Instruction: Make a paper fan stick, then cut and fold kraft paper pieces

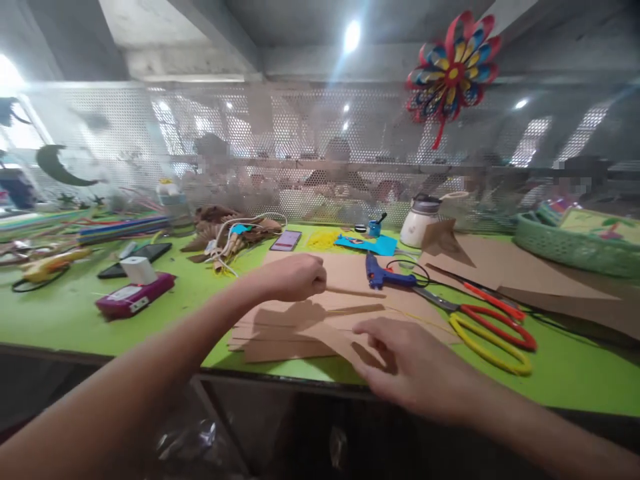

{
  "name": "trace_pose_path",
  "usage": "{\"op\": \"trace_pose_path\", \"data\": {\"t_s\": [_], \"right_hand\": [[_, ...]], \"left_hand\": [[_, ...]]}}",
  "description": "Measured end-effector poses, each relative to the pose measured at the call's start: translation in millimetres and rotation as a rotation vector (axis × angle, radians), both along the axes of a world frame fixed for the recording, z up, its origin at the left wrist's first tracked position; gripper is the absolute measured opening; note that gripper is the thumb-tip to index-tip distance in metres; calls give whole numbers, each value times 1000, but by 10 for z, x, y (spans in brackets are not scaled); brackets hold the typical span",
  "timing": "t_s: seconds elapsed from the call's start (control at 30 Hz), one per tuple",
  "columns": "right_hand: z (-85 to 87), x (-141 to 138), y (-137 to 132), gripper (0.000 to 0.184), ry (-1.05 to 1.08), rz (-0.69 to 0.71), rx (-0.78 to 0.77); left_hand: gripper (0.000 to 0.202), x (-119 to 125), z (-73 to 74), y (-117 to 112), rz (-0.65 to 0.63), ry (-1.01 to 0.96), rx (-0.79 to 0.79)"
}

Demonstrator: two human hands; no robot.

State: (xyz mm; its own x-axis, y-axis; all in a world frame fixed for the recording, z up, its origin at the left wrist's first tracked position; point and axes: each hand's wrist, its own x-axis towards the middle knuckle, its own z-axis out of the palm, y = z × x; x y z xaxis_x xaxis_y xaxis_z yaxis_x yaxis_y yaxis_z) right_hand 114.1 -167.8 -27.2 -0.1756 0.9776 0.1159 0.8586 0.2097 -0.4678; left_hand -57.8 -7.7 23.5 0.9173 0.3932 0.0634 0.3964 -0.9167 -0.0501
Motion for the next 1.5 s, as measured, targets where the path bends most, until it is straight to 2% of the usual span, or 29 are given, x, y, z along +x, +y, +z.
{"op": "trace_pose_path", "data": {"t_s": [0.1, 0.27, 0.4, 0.47, 0.53, 0.63, 0.7, 0.77, 0.87, 1.0, 1.23, 1.5], "right_hand": [[-144, -186, 166, 34, -194, -57, 171], [-232, -236, 343, 34, -384, -176, 221], [-285, -201, 410, 40, -412, -279, 216], [-308, -149, 380, 44, -374, -298, 222], [-300, -49, 312, 42, -296, -287, 297], [-219, 219, 258, 32, -139, -261, 476], [-157, 447, 327, 26, -43, -256, 498], [-135, 662, 472, 15, 52, -192, 403], [-177, 854, 711, 29, 99, -117, 225], [-212, 831, 863, 33, 70, -52, 118], [-130, 665, 880, 19, 48, 34, 193], [-199, 831, 837, 18, -110, 55, 113]], "left_hand": [[25, 93, 171, -58, 15, 69, 17], [25, 220, 318, -165, 10, 118, 71], [26, 206, 329, -249, 36, 111, 85], [28, 148, 261, -270, 50, 78, 81], [28, 68, 143, -265, 48, 14, 69], [26, -51, -71, -227, 62, -35, 29], [24, -112, -196, -209, 78, -68, -1], [23, -157, -294, -214, 109, -101, -27], [22, -202, -406, -269, 145, -136, -49], [28, -232, -508, -362, 188, -185, -57], [25, -249, -529, -365, 248, -147, -128], [25, -302, -685, -332, 246, -214, -105]]}}
